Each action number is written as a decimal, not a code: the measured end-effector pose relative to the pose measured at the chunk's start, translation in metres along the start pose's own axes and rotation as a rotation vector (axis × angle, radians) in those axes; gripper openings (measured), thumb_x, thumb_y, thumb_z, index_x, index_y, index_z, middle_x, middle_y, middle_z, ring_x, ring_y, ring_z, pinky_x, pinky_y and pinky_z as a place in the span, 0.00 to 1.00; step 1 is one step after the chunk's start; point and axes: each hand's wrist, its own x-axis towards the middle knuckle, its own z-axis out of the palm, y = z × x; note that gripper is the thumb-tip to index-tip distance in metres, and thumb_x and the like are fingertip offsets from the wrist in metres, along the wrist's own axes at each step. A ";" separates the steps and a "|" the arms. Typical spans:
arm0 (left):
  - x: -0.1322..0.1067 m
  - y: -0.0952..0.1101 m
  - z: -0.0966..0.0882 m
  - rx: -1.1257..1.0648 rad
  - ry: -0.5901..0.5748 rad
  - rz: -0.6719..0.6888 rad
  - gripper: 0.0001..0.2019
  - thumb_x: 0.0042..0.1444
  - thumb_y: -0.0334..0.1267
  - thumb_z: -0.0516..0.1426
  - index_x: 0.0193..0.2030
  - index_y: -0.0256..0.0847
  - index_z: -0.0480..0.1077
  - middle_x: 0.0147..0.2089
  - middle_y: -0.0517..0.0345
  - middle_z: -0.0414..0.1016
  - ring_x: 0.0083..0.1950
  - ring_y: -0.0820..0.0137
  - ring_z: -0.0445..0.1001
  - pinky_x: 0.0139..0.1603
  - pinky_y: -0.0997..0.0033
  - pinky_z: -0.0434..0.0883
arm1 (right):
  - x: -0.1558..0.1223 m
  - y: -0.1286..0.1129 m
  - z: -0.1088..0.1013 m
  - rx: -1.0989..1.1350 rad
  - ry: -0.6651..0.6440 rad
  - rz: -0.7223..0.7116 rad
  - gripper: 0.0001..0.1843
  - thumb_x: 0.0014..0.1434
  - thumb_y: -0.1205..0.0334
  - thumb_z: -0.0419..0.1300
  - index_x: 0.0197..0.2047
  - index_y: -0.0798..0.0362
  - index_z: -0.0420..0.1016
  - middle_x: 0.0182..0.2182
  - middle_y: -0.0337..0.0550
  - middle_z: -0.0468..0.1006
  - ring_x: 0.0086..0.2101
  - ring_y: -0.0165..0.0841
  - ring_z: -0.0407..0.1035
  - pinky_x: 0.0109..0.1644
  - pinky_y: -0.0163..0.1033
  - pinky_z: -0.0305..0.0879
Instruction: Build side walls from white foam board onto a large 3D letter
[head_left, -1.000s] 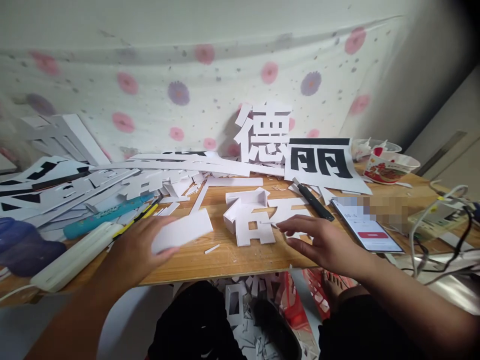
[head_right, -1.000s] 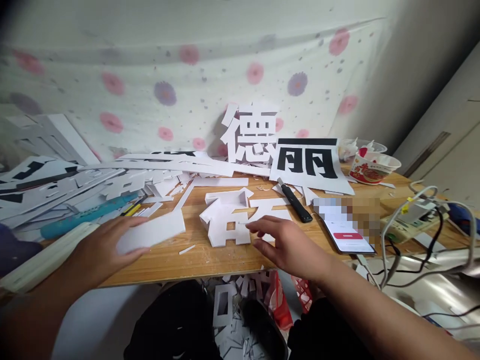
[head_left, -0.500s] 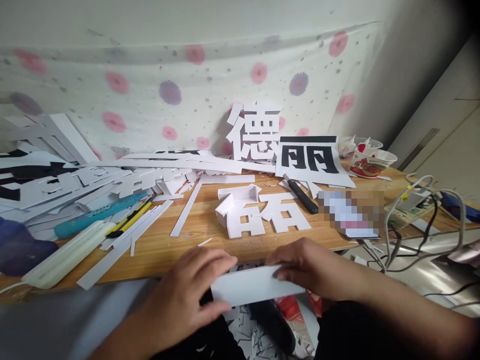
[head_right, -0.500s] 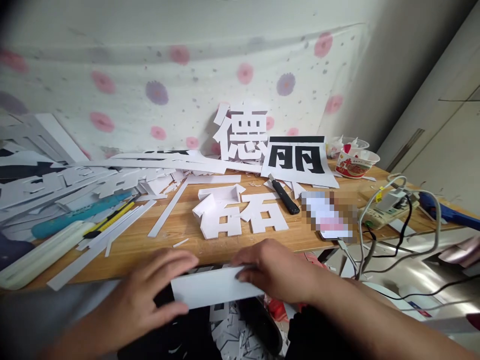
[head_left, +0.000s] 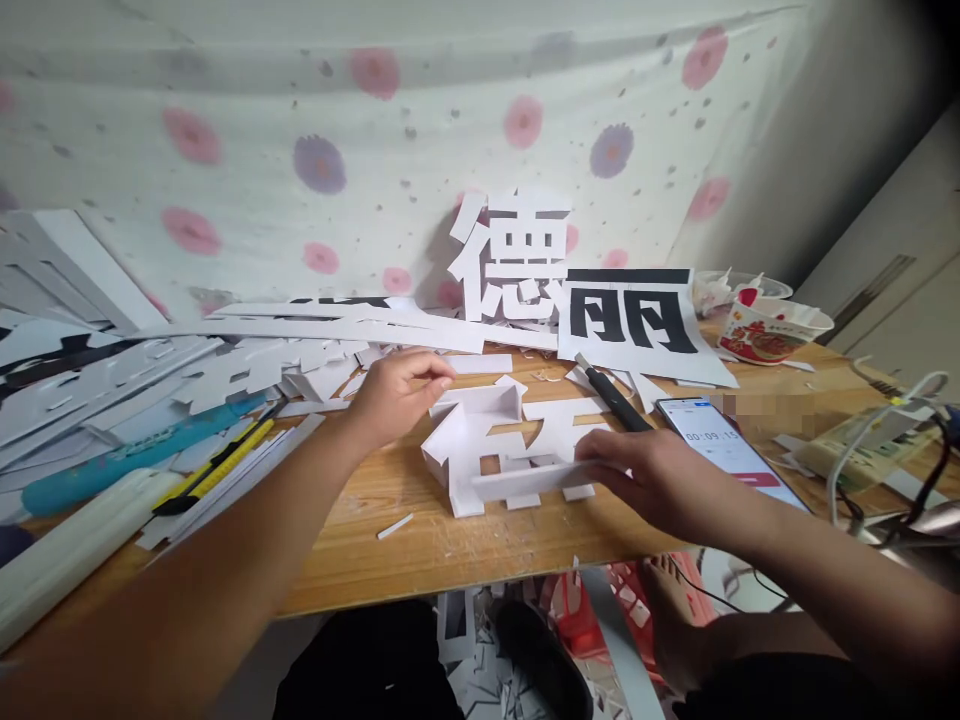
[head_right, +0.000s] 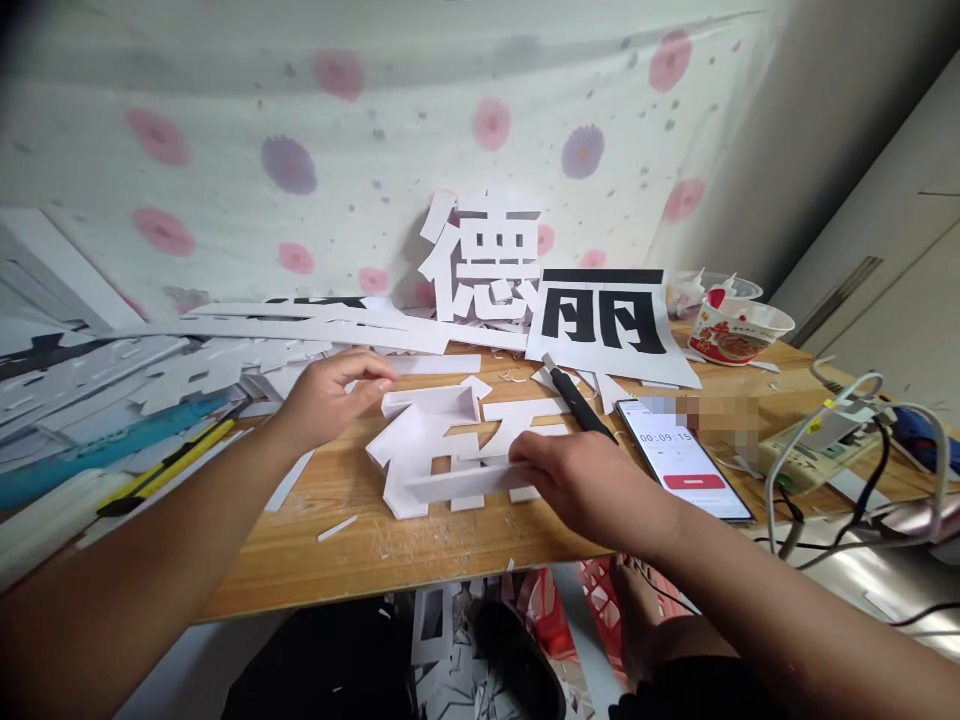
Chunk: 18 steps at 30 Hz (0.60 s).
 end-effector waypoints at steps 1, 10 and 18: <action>-0.001 -0.007 0.006 0.011 -0.010 0.051 0.05 0.57 0.35 0.56 0.35 0.40 0.74 0.35 0.56 0.77 0.39 0.70 0.74 0.43 0.66 0.72 | 0.001 0.000 0.004 -0.016 -0.017 -0.006 0.11 0.64 0.64 0.50 0.39 0.49 0.74 0.29 0.42 0.79 0.29 0.34 0.72 0.34 0.37 0.65; -0.026 -0.039 0.018 0.049 0.100 0.084 0.06 0.59 0.31 0.55 0.41 0.41 0.72 0.41 0.57 0.75 0.45 0.68 0.74 0.49 0.63 0.72 | 0.011 0.016 0.012 -0.079 0.224 -0.007 0.10 0.64 0.64 0.53 0.43 0.48 0.75 0.33 0.40 0.81 0.28 0.31 0.73 0.31 0.35 0.66; -0.027 -0.043 0.017 0.080 0.077 0.105 0.08 0.59 0.30 0.55 0.44 0.40 0.71 0.45 0.55 0.74 0.49 0.68 0.72 0.51 0.64 0.71 | 0.055 0.013 0.030 -0.401 0.349 -0.232 0.11 0.61 0.71 0.54 0.41 0.54 0.77 0.35 0.45 0.81 0.35 0.37 0.74 0.34 0.39 0.68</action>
